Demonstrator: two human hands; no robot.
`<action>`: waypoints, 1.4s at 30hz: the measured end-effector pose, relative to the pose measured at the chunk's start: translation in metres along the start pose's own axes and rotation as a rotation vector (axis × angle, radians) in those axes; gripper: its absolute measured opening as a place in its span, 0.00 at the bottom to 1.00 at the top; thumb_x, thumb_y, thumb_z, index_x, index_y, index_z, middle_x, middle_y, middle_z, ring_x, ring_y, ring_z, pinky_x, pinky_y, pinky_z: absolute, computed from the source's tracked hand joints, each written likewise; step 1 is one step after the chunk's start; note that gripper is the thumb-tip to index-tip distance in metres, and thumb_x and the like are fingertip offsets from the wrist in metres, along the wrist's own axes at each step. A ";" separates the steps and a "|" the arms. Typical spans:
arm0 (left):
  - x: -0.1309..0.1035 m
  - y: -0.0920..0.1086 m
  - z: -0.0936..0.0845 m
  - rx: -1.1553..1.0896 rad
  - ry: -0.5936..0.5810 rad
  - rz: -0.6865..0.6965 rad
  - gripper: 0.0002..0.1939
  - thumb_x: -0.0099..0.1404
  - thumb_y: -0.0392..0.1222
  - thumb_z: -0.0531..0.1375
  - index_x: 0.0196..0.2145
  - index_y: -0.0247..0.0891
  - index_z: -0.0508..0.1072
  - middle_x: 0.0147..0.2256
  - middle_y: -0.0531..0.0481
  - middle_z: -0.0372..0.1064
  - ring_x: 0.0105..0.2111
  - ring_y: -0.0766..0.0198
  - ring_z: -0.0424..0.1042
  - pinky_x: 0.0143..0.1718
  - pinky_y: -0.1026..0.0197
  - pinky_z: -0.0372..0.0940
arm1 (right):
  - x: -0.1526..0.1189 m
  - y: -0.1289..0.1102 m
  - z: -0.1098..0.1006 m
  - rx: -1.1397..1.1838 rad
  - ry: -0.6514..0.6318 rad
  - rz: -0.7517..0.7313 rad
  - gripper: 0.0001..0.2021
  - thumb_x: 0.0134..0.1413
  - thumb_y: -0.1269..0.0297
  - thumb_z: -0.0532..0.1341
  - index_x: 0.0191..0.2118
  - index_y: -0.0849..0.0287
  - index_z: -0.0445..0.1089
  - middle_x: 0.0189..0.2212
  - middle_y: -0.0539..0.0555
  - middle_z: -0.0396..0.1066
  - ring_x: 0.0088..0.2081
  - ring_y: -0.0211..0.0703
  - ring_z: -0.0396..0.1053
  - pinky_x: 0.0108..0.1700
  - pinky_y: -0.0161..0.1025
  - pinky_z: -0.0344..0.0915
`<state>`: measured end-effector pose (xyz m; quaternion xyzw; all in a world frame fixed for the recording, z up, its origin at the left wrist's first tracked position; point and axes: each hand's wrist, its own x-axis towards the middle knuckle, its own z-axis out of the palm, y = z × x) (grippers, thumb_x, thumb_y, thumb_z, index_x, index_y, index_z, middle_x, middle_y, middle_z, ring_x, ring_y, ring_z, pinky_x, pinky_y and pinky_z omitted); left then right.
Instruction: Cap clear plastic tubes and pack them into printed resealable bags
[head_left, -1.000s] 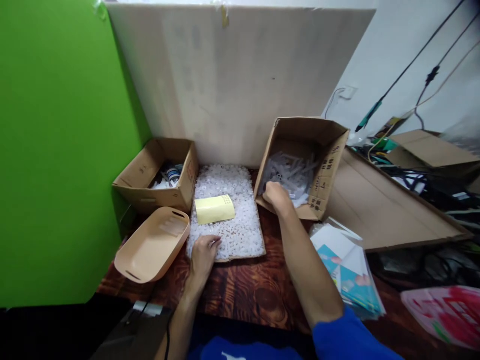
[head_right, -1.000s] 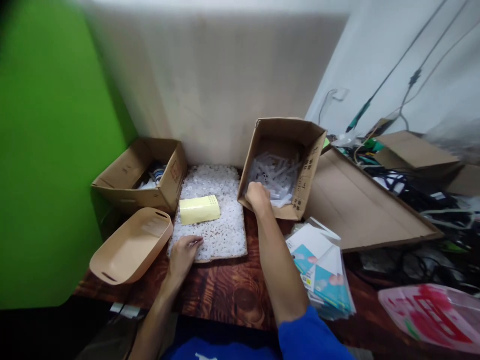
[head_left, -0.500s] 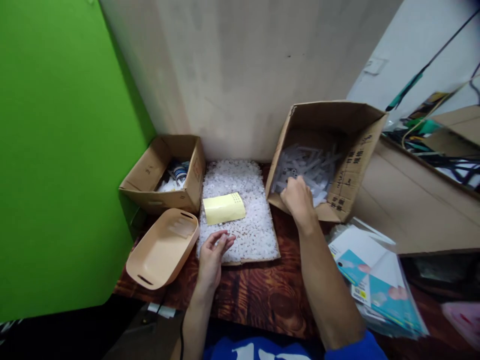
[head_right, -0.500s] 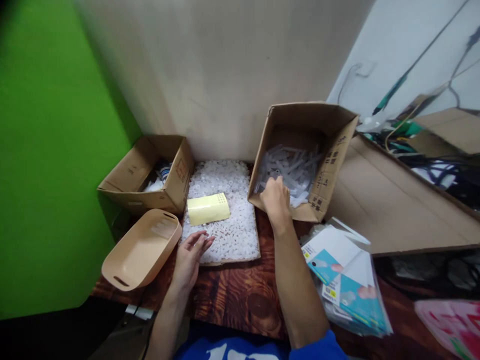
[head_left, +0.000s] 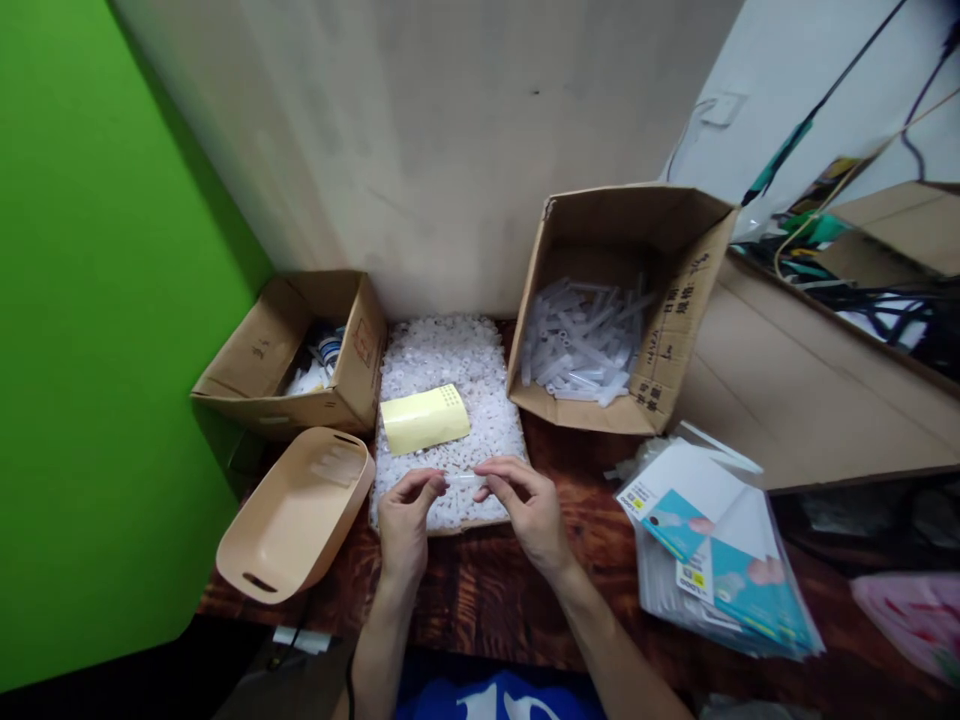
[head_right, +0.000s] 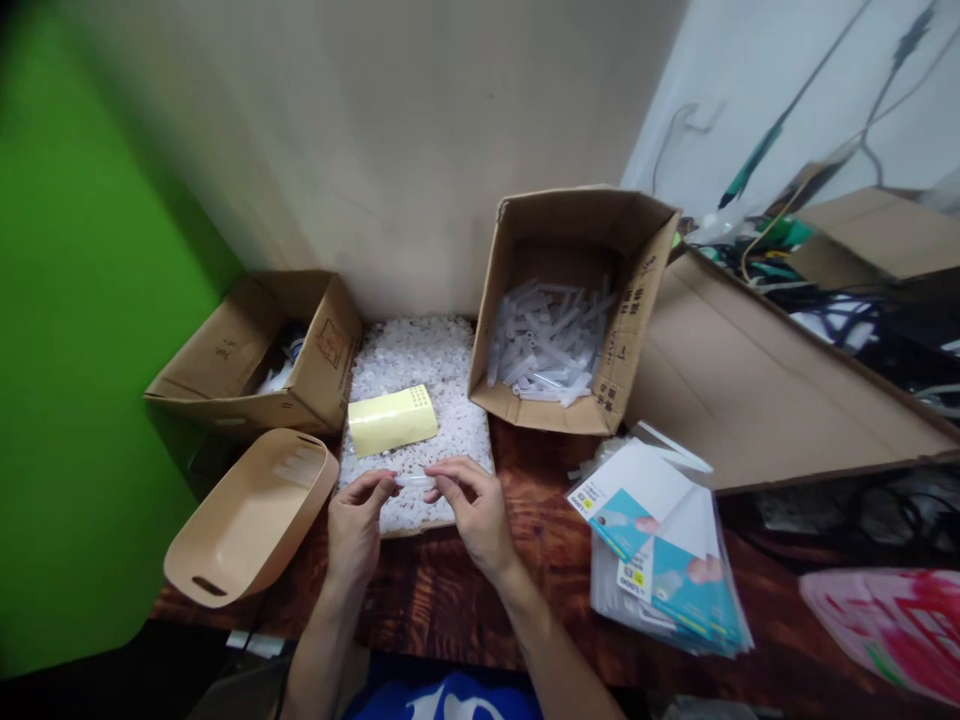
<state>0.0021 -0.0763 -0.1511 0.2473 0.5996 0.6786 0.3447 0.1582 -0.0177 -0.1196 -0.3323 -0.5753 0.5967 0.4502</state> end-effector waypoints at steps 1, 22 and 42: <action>-0.001 0.000 0.002 0.004 0.004 0.002 0.12 0.55 0.48 0.72 0.31 0.36 0.82 0.30 0.50 0.76 0.31 0.64 0.72 0.36 0.63 0.68 | -0.001 0.003 -0.001 0.020 -0.003 0.025 0.12 0.61 0.54 0.65 0.39 0.58 0.79 0.40 0.57 0.76 0.30 0.43 0.78 0.39 0.41 0.74; 0.007 -0.005 0.041 0.198 -0.342 0.045 0.20 0.56 0.58 0.69 0.28 0.35 0.81 0.30 0.45 0.75 0.31 0.58 0.74 0.34 0.58 0.70 | -0.003 0.011 -0.020 -0.010 0.064 0.107 0.13 0.57 0.56 0.65 0.31 0.57 0.64 0.19 0.45 0.65 0.16 0.33 0.60 0.20 0.32 0.57; 0.128 -0.009 0.104 1.194 -0.303 0.272 0.09 0.64 0.40 0.62 0.35 0.33 0.81 0.38 0.35 0.77 0.47 0.43 0.74 0.53 0.48 0.60 | -0.016 -0.032 -0.047 -0.006 0.171 -0.020 0.11 0.57 0.57 0.68 0.34 0.59 0.70 0.29 0.48 0.68 0.22 0.31 0.64 0.24 0.30 0.61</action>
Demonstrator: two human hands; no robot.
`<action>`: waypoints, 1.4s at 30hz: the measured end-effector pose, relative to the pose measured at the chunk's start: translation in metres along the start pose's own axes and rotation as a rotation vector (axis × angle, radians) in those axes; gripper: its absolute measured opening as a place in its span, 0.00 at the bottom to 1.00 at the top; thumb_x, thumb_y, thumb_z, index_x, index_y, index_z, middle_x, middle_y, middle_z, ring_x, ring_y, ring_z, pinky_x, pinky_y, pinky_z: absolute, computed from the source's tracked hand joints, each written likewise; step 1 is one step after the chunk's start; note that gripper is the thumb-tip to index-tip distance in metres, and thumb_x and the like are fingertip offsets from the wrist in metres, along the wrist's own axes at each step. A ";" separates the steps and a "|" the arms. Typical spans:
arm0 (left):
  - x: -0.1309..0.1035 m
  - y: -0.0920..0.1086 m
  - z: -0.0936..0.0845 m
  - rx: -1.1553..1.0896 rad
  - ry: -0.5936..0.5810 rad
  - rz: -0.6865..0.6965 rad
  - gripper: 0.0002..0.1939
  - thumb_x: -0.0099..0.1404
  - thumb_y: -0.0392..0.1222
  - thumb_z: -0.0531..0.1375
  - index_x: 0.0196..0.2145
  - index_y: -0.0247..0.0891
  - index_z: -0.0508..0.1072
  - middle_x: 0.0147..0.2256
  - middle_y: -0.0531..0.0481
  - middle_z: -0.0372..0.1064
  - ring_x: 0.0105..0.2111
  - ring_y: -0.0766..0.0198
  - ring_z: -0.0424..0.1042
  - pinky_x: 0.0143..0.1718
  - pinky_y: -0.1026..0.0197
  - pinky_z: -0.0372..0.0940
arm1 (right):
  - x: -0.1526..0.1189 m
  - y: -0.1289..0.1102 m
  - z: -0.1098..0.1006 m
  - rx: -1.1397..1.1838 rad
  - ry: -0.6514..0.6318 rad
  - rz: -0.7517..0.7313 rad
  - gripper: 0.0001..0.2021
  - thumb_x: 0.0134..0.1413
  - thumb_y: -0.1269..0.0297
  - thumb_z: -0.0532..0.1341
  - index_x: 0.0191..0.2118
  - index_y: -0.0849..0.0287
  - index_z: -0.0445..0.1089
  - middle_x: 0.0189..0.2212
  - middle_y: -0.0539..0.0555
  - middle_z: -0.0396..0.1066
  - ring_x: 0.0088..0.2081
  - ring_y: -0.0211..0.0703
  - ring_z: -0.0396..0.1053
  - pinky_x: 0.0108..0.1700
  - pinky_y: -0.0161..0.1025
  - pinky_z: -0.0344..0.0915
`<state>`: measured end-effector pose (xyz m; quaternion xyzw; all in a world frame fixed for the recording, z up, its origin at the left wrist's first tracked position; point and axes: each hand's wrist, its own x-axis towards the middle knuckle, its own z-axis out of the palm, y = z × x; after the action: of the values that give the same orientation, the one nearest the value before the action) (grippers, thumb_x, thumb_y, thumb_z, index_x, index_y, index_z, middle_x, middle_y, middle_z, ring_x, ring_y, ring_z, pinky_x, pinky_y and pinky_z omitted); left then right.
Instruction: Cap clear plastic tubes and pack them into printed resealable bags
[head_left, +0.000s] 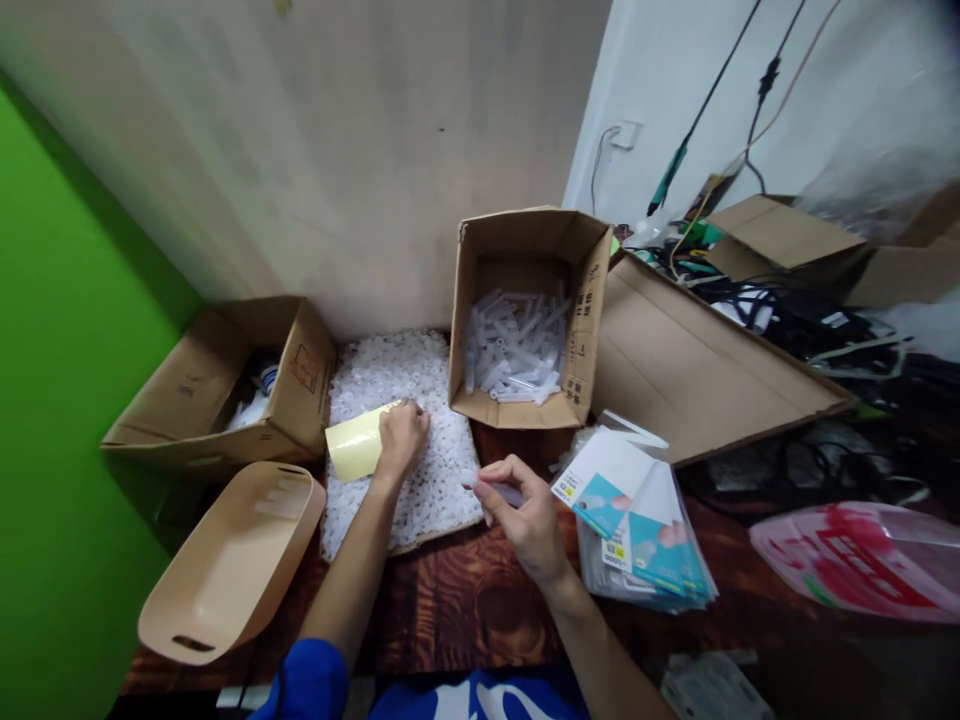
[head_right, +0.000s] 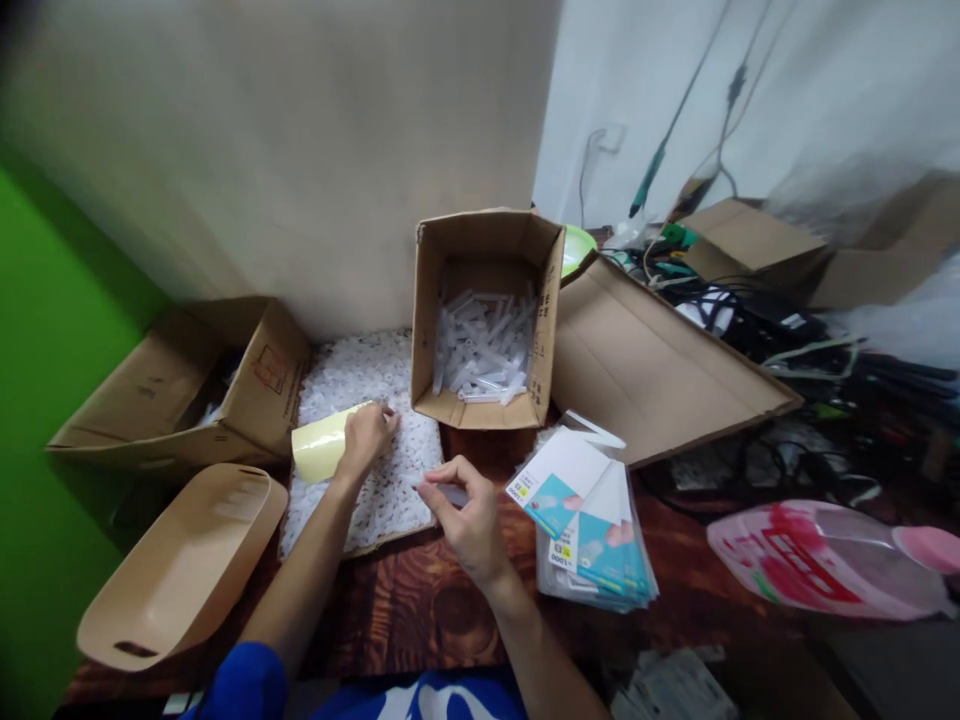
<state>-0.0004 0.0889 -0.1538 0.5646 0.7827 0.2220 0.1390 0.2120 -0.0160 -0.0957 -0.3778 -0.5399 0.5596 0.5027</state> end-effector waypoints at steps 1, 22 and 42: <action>0.001 0.001 0.000 -0.011 0.006 -0.002 0.09 0.63 0.40 0.63 0.35 0.33 0.81 0.38 0.34 0.77 0.47 0.43 0.74 0.54 0.48 0.60 | 0.000 0.000 0.000 -0.012 -0.001 -0.015 0.11 0.57 0.58 0.68 0.34 0.59 0.70 0.30 0.49 0.69 0.23 0.32 0.65 0.25 0.31 0.62; -0.143 0.017 -0.016 -1.713 -0.051 -0.434 0.19 0.51 0.45 0.74 0.37 0.38 0.74 0.38 0.49 0.76 0.40 0.65 0.75 0.45 0.63 0.66 | 0.001 0.028 0.021 -0.354 -0.128 -0.301 0.05 0.61 0.72 0.61 0.34 0.56 0.68 0.38 0.56 0.73 0.42 0.45 0.73 0.45 0.40 0.70; -0.150 0.020 -0.028 -0.890 -0.130 -0.021 0.26 0.67 0.62 0.57 0.28 0.36 0.75 0.19 0.53 0.65 0.23 0.64 0.67 0.33 0.61 0.67 | -0.013 0.041 0.008 -0.048 0.011 -0.065 0.11 0.60 0.57 0.66 0.32 0.58 0.70 0.30 0.50 0.66 0.26 0.36 0.68 0.29 0.34 0.66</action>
<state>0.0513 -0.0535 -0.1246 0.4547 0.6062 0.4998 0.4195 0.2011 -0.0265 -0.1362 -0.3752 -0.5622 0.5278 0.5143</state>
